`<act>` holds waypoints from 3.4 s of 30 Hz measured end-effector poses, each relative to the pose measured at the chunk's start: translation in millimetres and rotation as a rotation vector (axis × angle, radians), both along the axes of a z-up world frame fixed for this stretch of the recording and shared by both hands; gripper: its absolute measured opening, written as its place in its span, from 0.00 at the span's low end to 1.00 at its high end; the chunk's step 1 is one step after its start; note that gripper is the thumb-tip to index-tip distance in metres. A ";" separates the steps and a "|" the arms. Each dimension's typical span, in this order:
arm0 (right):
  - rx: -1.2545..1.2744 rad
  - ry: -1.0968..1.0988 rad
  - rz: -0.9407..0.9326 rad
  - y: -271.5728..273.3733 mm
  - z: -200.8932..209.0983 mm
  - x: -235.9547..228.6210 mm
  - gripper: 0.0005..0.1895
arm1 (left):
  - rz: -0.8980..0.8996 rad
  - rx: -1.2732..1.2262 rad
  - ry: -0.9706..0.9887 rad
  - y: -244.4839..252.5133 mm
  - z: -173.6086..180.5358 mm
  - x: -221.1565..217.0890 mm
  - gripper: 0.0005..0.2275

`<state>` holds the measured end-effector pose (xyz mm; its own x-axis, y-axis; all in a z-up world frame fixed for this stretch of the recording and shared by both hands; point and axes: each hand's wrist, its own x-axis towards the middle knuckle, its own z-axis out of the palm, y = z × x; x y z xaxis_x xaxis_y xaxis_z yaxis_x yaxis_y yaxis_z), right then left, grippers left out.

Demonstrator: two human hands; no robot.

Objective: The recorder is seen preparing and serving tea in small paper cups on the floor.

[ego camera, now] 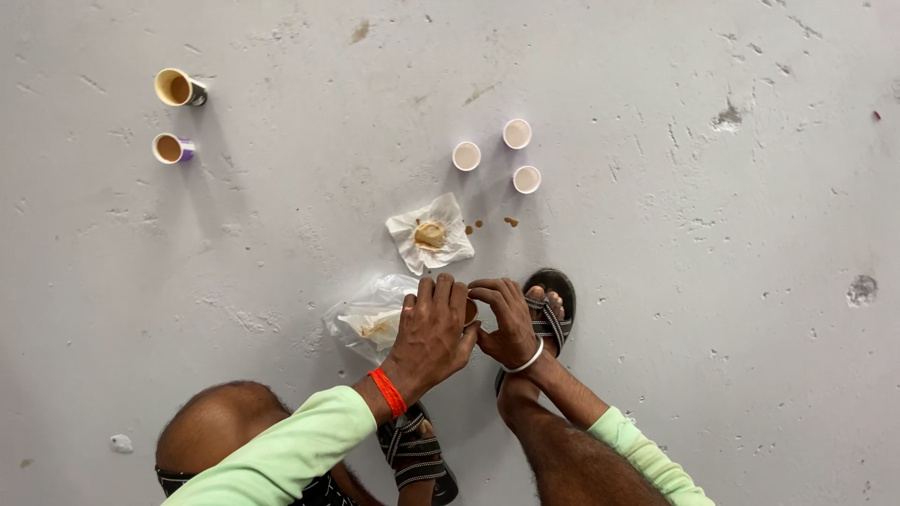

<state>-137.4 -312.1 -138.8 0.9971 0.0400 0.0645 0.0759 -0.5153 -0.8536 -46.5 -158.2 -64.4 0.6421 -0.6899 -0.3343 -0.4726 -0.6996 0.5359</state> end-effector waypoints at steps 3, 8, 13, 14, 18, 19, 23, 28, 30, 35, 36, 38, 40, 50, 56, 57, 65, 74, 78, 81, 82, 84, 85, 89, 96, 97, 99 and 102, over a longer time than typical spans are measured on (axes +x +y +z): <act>-0.046 0.040 -0.022 -9.0 7.3 -1.0 0.34 | -0.028 0.005 0.017 -11.1 -4.5 0.3 0.19; -0.158 0.096 -0.133 -58.3 20.9 -23.8 0.31 | -0.072 -0.023 -0.104 -28.9 -26.9 8.7 0.20; -0.256 0.240 -0.441 -117.3 12.2 -101.6 0.09 | -0.131 -0.013 -0.147 -58.9 -48.8 24.6 0.20; -0.230 0.309 -0.525 -125.0 8.8 -119.9 0.07 | -0.128 -0.019 -0.156 -65.8 -51.4 27.9 0.20; -0.226 0.502 -0.728 -136.5 -4.3 -192.1 0.06 | -0.131 -0.036 -0.183 -88.6 -69.2 37.1 0.20; -0.226 0.507 -0.736 -135.3 -14.4 -209.5 0.06 | -0.140 -0.038 -0.179 -92.2 -75.8 37.8 0.20; -0.212 0.608 -0.787 -122.6 -33.5 -248.5 0.08 | -0.167 -0.037 -0.180 -105.4 -99.0 39.9 0.22; -0.151 0.613 -0.815 -108.7 -16.1 -225.0 0.10 | -0.183 -0.022 -0.181 -113.6 -111.5 38.7 0.23; -0.107 0.615 -0.821 -107.5 -7.8 -212.2 0.09 | -0.186 -0.009 -0.170 -114.1 -110.3 39.1 0.22; -0.078 0.605 -0.797 -111.4 2.5 -191.0 0.10 | -0.178 -0.005 -0.165 -111.4 -109.3 39.8 0.23; -0.071 0.601 -0.794 -112.7 7.9 -182.8 0.10 | -0.175 -0.005 -0.161 -110.5 -109.4 39.9 0.23; -0.066 0.586 -0.783 -114.9 12.1 -173.5 0.10 | -0.166 -0.007 -0.155 -109.2 -107.6 40.7 0.23; -0.062 0.569 -0.770 -116.8 16.8 -162.8 0.10 | -0.156 -0.009 -0.151 -109.4 -100.5 43.3 0.23; -0.053 0.436 -0.620 -121.3 10.7 -113.0 0.09 | 0.170 -0.090 -0.114 -77.3 -94.5 89.3 0.22; 0.004 0.284 -0.427 -112.5 -12.9 -58.9 0.23 | 0.332 -0.120 -0.123 -74.7 -110.6 132.6 0.28; 0.004 0.235 -0.391 -110.9 -20.1 -50.8 0.27 | 0.320 -0.125 -0.126 -76.1 -114.8 136.5 0.29; -0.065 0.228 -0.234 -103.4 -41.7 9.0 0.38 | 0.292 -0.163 -0.031 -73.8 -120.5 134.7 0.17; -0.144 0.244 -0.096 -102.8 -60.3 29.9 0.43 | 0.421 -0.227 0.072 -71.9 -135.5 134.6 0.07; -0.125 0.217 -0.099 -98.9 -65.3 31.0 0.41 | 0.450 -0.252 0.112 -75.1 -136.5 132.1 0.07; -0.085 0.217 -0.107 -96.1 -66.4 33.8 0.39 | 0.438 -0.206 0.126 -77.7 -136.8 129.8 0.07; -0.086 0.217 -0.103 -95.9 -67.5 34.5 0.39 | 0.442 -0.206 0.126 -77.3 -137.8 129.5 0.07; -0.090 0.200 -0.120 -95.7 -70.0 35.9 0.38 | 0.467 -0.189 0.186 -76.9 -140.5 129.0 0.07; -0.091 0.201 -0.117 -96.4 -71.3 36.1 0.38 | 0.470 -0.189 0.187 -76.4 -139.1 129.4 0.07; -0.077 0.177 -0.115 -97.5 -76.9 36.0 0.35 | 0.515 -0.219 0.251 -74.4 -134.9 128.3 0.07; -0.022 0.169 -0.133 -97.7 -77.1 34.4 0.33 | 0.500 -0.213 0.302 -74.8 -136.8 117.5 0.07; -0.022 0.168 -0.131 -97.5 -75.5 34.0 0.33 | 0.503 -0.213 0.300 -74.9 -135.9 115.3 0.07; -0.016 0.158 -0.167 -97.3 -72.1 33.1 0.33 | 0.476 -0.223 0.284 -75.5 -134.2 110.7 0.06; 0.008 0.147 -0.217 -98.8 -69.2 28.7 0.31 | 0.476 -0.225 0.308 -79.6 -141.6 99.1 0.05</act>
<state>-108.7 -410.9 -208.0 0.9809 -0.1762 -0.0826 -0.1613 -0.4987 -0.8516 52.6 -237.8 -206.0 0.7942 -0.4259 -0.4334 0.0647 -0.6499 0.7573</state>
